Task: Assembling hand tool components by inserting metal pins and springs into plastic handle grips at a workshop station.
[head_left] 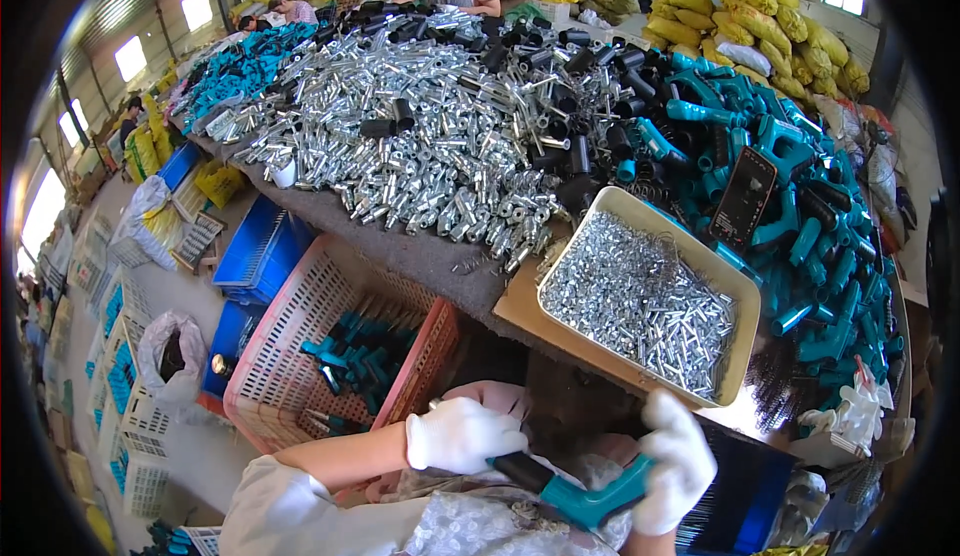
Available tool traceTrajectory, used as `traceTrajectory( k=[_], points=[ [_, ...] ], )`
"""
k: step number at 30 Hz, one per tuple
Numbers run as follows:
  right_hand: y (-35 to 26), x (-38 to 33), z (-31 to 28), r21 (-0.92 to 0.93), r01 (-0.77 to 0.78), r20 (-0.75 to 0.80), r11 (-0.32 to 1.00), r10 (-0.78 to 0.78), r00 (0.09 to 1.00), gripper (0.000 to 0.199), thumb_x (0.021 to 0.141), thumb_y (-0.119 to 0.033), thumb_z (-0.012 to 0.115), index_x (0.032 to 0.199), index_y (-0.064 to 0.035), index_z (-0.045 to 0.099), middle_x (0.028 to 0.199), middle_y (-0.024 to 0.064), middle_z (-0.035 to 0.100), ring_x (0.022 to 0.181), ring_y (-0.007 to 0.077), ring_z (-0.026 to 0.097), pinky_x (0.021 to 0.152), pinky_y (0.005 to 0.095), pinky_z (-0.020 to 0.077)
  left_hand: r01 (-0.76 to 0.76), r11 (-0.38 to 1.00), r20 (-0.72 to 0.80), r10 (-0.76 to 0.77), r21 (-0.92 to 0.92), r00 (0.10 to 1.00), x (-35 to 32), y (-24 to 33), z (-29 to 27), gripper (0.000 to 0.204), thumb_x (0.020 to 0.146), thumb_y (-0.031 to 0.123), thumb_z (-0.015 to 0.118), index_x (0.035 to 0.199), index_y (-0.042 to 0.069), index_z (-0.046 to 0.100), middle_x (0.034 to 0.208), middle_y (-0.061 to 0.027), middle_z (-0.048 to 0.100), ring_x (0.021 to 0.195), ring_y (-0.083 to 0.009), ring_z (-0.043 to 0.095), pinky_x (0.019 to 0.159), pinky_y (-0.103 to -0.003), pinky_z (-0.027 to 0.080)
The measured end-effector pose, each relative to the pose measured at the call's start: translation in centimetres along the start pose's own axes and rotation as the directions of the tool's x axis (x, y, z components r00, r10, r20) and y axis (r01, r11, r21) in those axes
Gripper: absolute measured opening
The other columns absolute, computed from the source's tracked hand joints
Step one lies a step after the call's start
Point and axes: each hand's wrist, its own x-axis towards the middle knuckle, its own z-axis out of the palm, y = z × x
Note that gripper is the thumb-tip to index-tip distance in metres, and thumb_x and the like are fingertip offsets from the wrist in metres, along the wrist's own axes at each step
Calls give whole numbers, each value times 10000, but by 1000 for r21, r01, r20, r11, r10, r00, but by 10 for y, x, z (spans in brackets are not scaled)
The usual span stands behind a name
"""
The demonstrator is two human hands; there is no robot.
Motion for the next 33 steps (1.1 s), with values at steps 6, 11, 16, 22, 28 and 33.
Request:
traceTrajectory(
  k=[6, 11, 16, 22, 28, 33],
  points=[
    [-11, 8, 17, -56, 153, 161, 987, -142, 977, 477, 968, -458, 588, 887, 9, 642, 1131, 254, 666, 1146, 394, 618, 1033, 518, 443, 352, 930, -183, -366, -105, 913, 12, -7, 3, 196, 765, 171, 712, 947, 118, 663, 849, -89, 648, 750, -303, 667, 643, -391, 536],
    [4, 11, 6, 35, -30, -175, 999, 35, 984, 500, 1005, -356, 459, 797, 49, 666, 1002, 251, 678, 1063, 385, 648, 1009, 506, 461, 75, 993, -216, -92, -86, 972, 14, 1, -12, 282, 702, 157, 746, 967, 133, 654, 836, -65, 635, 713, -295, 659, 606, -393, 528],
    [-11, 17, 22, -172, 234, 94, 957, -220, 971, 90, 683, -94, 695, 767, -76, 722, 779, 75, 674, 704, 243, 667, 708, 386, 555, 202, 965, 56, -195, -165, 979, -4, -16, 30, 242, 768, 148, 680, 1006, 110, 670, 855, -110, 684, 741, -330, 682, 676, -435, 542],
    [22, 9, 7, -782, -20, 274, 623, 373, 886, 265, 837, -366, 719, 863, -104, 746, 762, 119, 682, 720, 315, 678, 659, 414, 521, -10, 959, 380, -103, 283, 919, 42, -4, -38, 183, 864, 236, 606, 962, 84, 585, 781, -93, 613, 647, -282, 661, 536, -391, 558],
    [43, -9, 46, -272, -645, 605, 714, 648, 463, 572, 915, -512, 652, 1289, -89, 562, 829, 204, 666, 748, 378, 681, 694, 415, 531, -120, 983, -124, 138, 141, 983, 98, -37, -103, 198, 862, 314, 667, 976, 158, 712, 967, -29, 683, 868, -244, 666, 697, -357, 559],
    [53, -43, 16, -182, -676, 420, 714, 678, 603, 436, 835, -207, 753, 1189, -20, 580, 921, 111, 671, 860, 184, 641, 834, 323, 516, 629, 747, -845, -181, 214, 503, 34, -177, -156, 286, 799, 140, 752, 1060, 40, 691, 1052, -141, 673, 998, -313, 637, 909, -379, 505]
  ],
)
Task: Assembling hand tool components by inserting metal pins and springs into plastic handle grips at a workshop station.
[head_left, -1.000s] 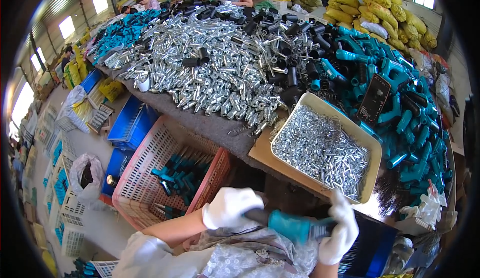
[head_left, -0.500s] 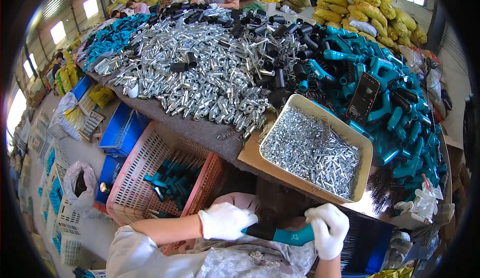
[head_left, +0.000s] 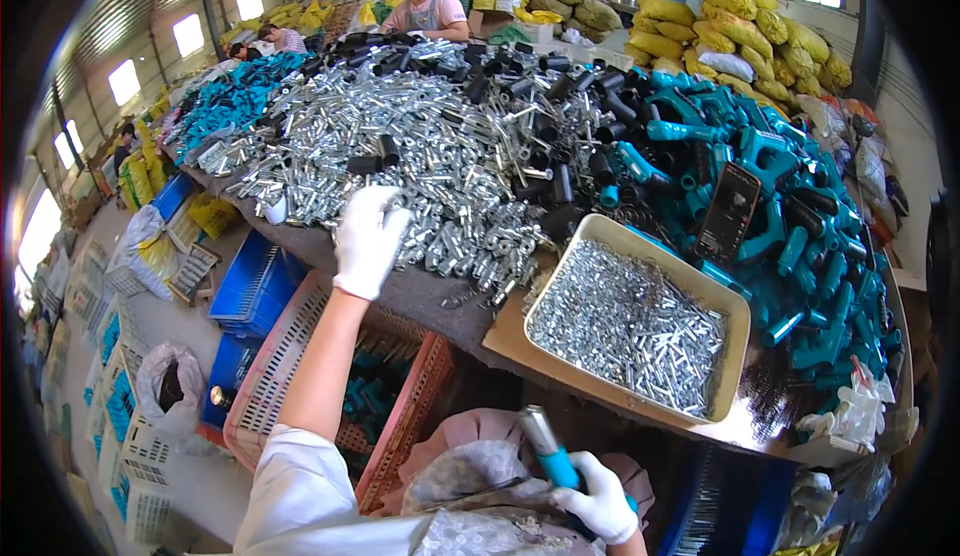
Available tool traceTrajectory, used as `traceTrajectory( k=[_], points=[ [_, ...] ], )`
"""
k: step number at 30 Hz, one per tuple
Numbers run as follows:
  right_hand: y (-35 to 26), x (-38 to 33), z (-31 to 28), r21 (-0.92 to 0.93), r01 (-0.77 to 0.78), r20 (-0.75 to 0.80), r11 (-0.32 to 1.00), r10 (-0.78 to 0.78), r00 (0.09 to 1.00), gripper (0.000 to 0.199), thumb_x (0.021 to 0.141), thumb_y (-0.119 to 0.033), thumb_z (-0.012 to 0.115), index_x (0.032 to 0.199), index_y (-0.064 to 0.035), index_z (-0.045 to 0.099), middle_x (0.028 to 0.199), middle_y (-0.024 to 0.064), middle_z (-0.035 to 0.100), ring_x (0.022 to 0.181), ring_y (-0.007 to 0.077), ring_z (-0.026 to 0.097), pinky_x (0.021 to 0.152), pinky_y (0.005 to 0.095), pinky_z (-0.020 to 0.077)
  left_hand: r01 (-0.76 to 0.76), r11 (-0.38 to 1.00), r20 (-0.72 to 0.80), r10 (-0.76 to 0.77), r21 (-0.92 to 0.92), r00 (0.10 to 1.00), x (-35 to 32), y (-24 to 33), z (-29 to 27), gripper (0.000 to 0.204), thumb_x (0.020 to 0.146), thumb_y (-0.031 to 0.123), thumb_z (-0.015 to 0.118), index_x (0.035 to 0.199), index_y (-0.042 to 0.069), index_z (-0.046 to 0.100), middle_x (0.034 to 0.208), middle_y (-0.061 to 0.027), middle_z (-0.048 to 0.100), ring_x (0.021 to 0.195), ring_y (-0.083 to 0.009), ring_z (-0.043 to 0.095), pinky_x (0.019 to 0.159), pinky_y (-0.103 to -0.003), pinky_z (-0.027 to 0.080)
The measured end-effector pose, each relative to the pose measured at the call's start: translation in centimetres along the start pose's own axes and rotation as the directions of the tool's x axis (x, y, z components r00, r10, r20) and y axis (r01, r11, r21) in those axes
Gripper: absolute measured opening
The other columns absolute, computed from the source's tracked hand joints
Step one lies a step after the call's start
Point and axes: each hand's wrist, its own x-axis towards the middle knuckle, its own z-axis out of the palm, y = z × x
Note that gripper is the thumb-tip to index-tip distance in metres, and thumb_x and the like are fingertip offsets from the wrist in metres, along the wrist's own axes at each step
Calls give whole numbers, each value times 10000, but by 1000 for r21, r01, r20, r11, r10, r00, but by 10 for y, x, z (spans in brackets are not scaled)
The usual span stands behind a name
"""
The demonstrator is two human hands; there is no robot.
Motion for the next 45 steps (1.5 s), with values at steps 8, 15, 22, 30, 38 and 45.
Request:
traceTrajectory(
  k=[8, 15, 22, 30, 38, 45],
  points=[
    [-1, 3, 10, 523, -122, 8, 844, 139, 990, 437, 888, -263, 720, 1165, 16, 529, 871, 91, 627, 722, 150, 620, 680, 286, 505, 571, 821, 4, -571, -8, 821, -31, -124, 17, 534, 943, 433, 618, 1338, 75, 592, 1258, -194, 626, 1183, -374, 558, 1029, -426, 427],
    [9, 20, 21, 341, -141, 52, 929, 132, 990, 365, 910, -198, 708, 1193, -10, 574, 867, 48, 644, 768, 88, 605, 718, 264, 502, 514, 826, -51, -517, 232, 855, -40, -77, 40, 482, 844, 466, 713, 1198, 144, 658, 1230, -168, 622, 1146, -388, 540, 997, -461, 435],
    [-1, 18, 23, 75, -56, 84, 996, 49, 995, 395, 899, -269, 731, 1191, -41, 594, 854, 77, 631, 770, 145, 581, 750, 311, 504, 554, 812, -69, -552, 180, 831, -18, -76, 41, 504, 815, 514, 740, 1148, 140, 677, 1254, -177, 589, 1167, -375, 547, 993, -445, 447],
    [-8, 28, 32, 82, -52, 90, 995, 44, 995, 393, 906, -285, 720, 1185, -39, 597, 862, 85, 638, 779, 145, 589, 759, 306, 499, 441, 895, -42, -439, 70, 898, -44, -38, 56, 321, 779, 359, 802, 954, 101, 728, 1160, -154, 614, 1137, -315, 555, 1004, -412, 425],
    [-12, 40, 46, 41, 51, 106, 998, -55, 993, 385, 911, -305, 710, 1166, -41, 597, 839, 96, 626, 759, 163, 593, 749, 316, 501, 216, 974, -73, -211, 70, 975, -52, -4, 72, 364, 742, 296, 832, 1014, 114, 673, 1173, -133, 587, 1176, -334, 508, 1021, -442, 398],
    [-25, 46, 53, -45, 48, 118, 998, -42, 992, 387, 903, -301, 717, 1154, -34, 593, 822, 112, 627, 736, 194, 605, 731, 339, 506, 71, 967, 116, -102, 246, 988, -61, 20, 73, 590, 811, 446, 749, 1264, 113, 570, 1358, -139, 478, 1319, -395, 364, 1100, -525, 310]
  ],
)
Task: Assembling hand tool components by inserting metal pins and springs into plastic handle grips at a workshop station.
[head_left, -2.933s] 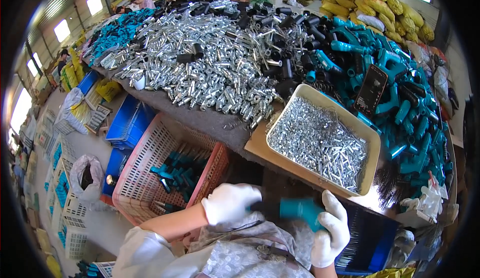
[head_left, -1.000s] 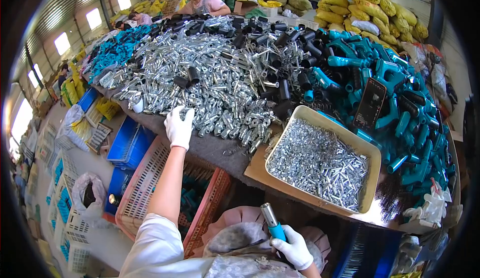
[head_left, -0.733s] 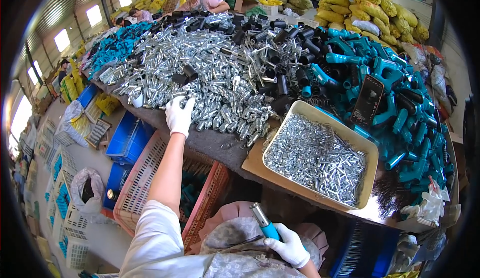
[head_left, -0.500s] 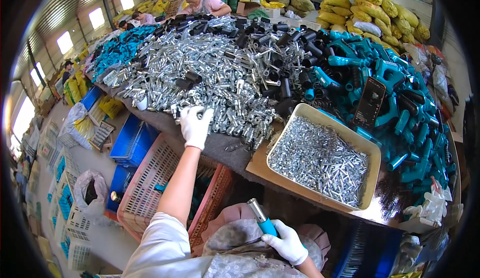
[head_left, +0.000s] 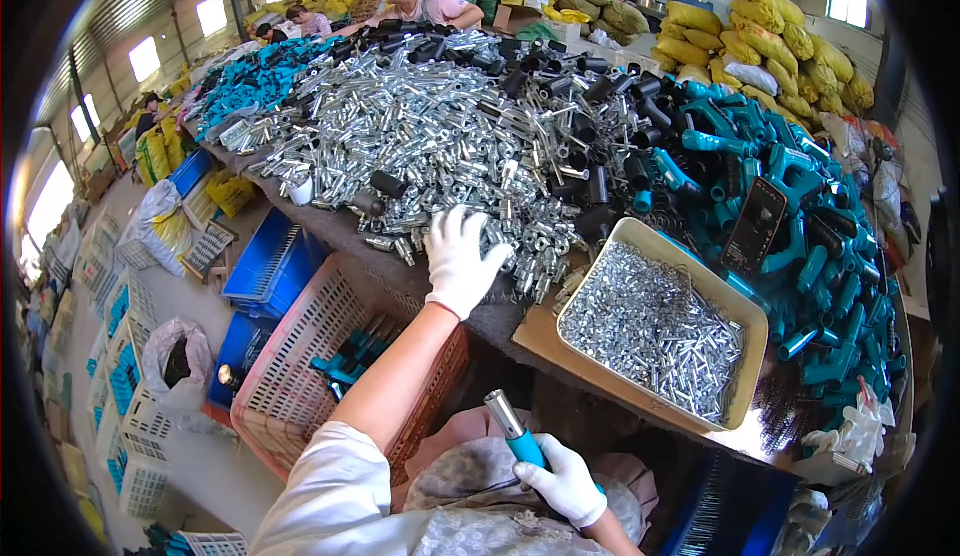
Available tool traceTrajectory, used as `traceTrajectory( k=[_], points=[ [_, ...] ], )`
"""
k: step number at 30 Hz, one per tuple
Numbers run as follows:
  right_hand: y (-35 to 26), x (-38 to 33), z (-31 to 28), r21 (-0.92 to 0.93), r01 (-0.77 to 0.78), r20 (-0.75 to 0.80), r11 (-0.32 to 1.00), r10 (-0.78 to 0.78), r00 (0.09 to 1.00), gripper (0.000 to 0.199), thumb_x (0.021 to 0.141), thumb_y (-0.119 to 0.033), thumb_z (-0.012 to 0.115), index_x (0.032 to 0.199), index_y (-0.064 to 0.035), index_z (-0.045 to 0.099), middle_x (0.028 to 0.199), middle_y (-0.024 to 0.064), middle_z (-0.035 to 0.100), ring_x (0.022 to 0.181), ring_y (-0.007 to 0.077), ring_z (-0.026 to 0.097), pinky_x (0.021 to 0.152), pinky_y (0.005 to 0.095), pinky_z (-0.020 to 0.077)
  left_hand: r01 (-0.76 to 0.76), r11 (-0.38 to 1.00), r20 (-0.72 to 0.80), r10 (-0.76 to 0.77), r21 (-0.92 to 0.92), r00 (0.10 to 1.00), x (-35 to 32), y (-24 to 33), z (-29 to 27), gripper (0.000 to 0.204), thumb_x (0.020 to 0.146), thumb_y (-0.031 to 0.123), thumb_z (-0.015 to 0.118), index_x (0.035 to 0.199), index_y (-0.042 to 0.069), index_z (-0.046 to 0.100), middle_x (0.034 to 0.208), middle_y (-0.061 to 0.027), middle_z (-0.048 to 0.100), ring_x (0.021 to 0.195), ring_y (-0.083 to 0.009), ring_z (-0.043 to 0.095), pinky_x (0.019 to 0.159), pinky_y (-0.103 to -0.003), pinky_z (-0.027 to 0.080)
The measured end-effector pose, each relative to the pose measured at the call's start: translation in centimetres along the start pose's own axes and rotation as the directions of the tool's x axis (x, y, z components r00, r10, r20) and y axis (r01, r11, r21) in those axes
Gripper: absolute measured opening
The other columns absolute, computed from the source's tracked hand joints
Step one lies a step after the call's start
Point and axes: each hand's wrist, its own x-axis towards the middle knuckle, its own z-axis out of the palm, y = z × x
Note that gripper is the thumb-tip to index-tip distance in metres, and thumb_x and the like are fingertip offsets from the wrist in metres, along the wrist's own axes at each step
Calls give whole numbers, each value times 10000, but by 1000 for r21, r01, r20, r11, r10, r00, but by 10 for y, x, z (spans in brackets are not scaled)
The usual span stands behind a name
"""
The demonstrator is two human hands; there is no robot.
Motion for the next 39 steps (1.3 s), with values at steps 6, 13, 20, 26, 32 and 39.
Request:
traceTrajectory(
  k=[6, 13, 20, 26, 32, 39],
  points=[
    [9, -14, -7, 24, -1, -49, 1000, 2, 999, 387, 908, -245, 706, 1185, -6, 581, 852, 82, 628, 769, 154, 610, 743, 306, 508, 182, 958, -568, -279, -221, 774, 10, -121, -46, 355, 892, 161, 678, 1207, 8, 616, 1255, -214, 593, 1245, -360, 518, 1051, -442, 410],
    [15, -6, -10, 13, -100, -22, 995, 101, 995, 370, 922, -178, 685, 1211, 15, 559, 868, 47, 628, 769, 96, 596, 732, 276, 512, 592, 801, -228, -594, -84, 771, 26, -130, -18, 582, 966, 501, 520, 1353, 68, 559, 1365, -160, 566, 1282, -338, 485, 1072, -576, 316],
    [20, 1, -8, 32, -84, -67, 996, 86, 994, 410, 895, -332, 714, 1136, -26, 586, 837, 170, 645, 772, 293, 657, 745, 383, 512, 379, 910, -229, -409, -166, 883, 60, -102, -14, 597, 789, 291, 798, 1305, 102, 562, 1177, -168, 632, 1089, -362, 599, 950, -437, 476],
    [23, -2, -11, 59, -87, -90, 995, 92, 992, 381, 903, -281, 722, 1147, -21, 587, 839, 136, 650, 760, 210, 634, 742, 344, 513, 149, 844, -424, -402, -515, 811, 50, -111, 3, 505, 773, 86, 815, 1226, 15, 604, 1196, -140, 628, 1081, -273, 612, 980, -364, 474],
    [23, -10, -12, 93, -56, -129, 994, 67, 989, 395, 902, -271, 726, 1168, -14, 586, 839, 114, 657, 763, 182, 636, 736, 331, 516, 38, 602, -396, -570, -797, 720, 56, -109, -1, 486, 854, 25, 747, 1286, -44, 536, 1235, -123, 596, 1094, -208, 585, 988, -339, 469],
    [29, -17, -14, 140, -70, -185, 988, 95, 978, 403, 902, -259, 721, 1189, -12, 583, 849, 121, 664, 765, 188, 647, 733, 324, 518, 66, 231, -146, -785, -971, 602, 53, -113, -23, 372, 920, 132, 683, 1239, -29, 581, 1160, -69, 625, 968, -145, 596, 834, -270, 488]
  ],
)
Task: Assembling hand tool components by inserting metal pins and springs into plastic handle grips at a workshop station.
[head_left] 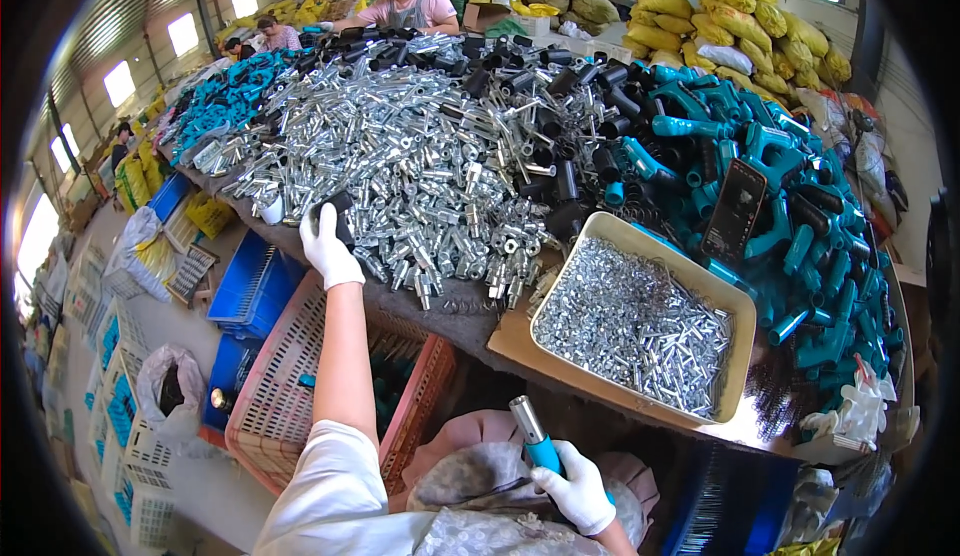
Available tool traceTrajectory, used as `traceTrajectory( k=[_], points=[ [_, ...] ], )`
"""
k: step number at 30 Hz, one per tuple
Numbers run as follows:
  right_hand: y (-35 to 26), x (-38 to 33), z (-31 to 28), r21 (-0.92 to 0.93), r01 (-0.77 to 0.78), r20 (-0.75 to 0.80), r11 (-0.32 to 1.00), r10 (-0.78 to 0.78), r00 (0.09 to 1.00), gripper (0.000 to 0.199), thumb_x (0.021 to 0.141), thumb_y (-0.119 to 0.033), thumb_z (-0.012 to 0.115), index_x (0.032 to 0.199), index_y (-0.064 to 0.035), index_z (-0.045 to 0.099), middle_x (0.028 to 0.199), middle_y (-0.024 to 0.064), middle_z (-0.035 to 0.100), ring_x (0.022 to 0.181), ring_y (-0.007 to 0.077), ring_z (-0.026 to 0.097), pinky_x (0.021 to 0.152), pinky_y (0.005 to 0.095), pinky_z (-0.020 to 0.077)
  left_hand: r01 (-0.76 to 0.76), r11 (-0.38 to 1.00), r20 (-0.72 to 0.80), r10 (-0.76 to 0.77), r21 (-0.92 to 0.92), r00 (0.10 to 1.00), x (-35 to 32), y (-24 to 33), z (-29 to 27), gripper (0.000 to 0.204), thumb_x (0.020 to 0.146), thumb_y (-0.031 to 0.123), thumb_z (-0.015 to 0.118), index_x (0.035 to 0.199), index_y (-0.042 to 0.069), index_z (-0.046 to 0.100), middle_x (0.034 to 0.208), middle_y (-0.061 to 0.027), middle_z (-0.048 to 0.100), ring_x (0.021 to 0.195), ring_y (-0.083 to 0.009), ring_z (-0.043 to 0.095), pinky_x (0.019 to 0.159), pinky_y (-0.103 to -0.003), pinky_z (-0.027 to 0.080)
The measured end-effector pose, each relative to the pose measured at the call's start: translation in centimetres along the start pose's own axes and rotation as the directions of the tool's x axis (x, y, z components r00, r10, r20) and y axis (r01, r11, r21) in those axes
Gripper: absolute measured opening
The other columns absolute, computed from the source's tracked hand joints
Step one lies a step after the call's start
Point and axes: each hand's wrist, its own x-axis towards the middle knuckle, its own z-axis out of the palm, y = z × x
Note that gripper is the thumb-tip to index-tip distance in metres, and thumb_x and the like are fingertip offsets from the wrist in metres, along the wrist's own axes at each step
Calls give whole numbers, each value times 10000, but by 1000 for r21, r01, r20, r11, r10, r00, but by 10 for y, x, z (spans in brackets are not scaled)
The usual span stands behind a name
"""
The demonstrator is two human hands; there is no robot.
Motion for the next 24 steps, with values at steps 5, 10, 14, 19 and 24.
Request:
traceTrajectory(
  k=[5, 10, 14, 19, 24],
  points=[
    [0, -2, -2, -110, 39, -22, 993, -42, 999, 413, 898, -275, 717, 1188, -14, 582, 842, 132, 656, 764, 212, 652, 736, 338, 517, -60, 990, 250, 26, 130, 968, -37, 38, 41, 392, 897, 89, 688, 1250, -27, 565, 1114, -91, 647, 950, -153, 618, 834, -280, 500],
    [-10, -7, -1, -191, 93, 6, 977, -93, 996, 418, 899, -292, 717, 1206, -42, 584, 898, 186, 662, 817, 323, 665, 773, 382, 521, -384, 877, 751, 41, 289, 659, -137, 41, 129, 470, 774, 176, 819, 1176, 36, 620, 1107, -139, 657, 1011, -241, 656, 903, -340, 520],
    [-15, -8, 8, -210, 133, 37, 969, -128, 991, 424, 900, -289, 717, 1216, -40, 581, 896, 184, 662, 820, 311, 669, 775, 379, 522, -410, 910, 800, 197, 66, 566, -188, 37, 182, 442, 765, 180, 801, 1132, 22, 614, 1091, -164, 642, 1013, -314, 644, 911, -373, 508],
    [-15, -6, 8, -195, 141, 33, 971, -137, 990, 421, 888, -240, 730, 1214, -22, 578, 885, 175, 657, 804, 273, 670, 764, 355, 524, -491, 839, 889, 20, 234, 457, -215, 35, 212, 457, 776, 263, 748, 1160, 47, 628, 1210, -181, 606, 1139, -357, 570, 985, -435, 470],
    [3, -8, -1, -136, 186, -61, 973, -195, 979, 424, 875, -229, 737, 1201, -6, 581, 868, 161, 651, 789, 246, 658, 765, 348, 524, -336, 907, 758, 29, 254, 652, -137, 60, 118, 338, 839, 208, 743, 1106, 12, 673, 1162, -165, 649, 1021, -291, 648, 922, -372, 515]
  ],
)
